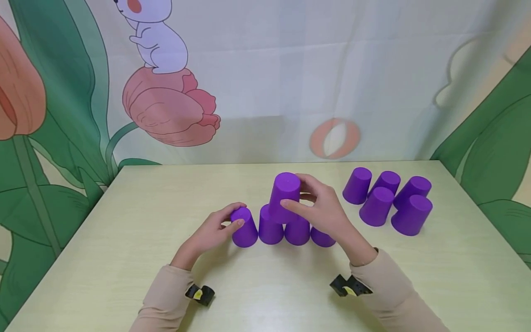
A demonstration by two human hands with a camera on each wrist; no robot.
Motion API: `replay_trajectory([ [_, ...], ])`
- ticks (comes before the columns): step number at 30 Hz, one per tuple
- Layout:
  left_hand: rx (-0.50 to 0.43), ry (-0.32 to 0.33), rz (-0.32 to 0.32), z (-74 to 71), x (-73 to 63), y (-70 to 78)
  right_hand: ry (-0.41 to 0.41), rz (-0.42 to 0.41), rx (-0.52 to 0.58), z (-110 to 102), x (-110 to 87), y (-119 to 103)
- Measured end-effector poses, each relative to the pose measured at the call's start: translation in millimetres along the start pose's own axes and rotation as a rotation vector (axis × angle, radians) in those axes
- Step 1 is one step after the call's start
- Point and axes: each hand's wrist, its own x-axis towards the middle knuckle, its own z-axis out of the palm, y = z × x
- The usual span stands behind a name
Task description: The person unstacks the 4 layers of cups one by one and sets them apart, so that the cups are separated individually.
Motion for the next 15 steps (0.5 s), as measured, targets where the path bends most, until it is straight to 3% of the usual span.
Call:
replay_trajectory([
  [6,0.003,0.004,0.005,0.8,-0.3,0.1,0.02,0.011,-0.037,-11,-4.0,0],
  [8,0.006,0.001,0.009,-0.3,-2.8,10.0,0.031,0.013,-0.043,-16,-5.7,0],
  [10,0.004,0.0,0.011,0.2,-2.7,10.3,0.043,0.02,-0.049,-21,-7.0,0],
  [13,0.005,-0.001,0.006,0.4,-2.1,9.8,0.053,0.033,-0.059,-28,-9.1,0],
  [15,0.001,0.002,0.005,2.1,0.7,-0.2,0.057,0.044,-0.071,-32,-10.4,2],
])
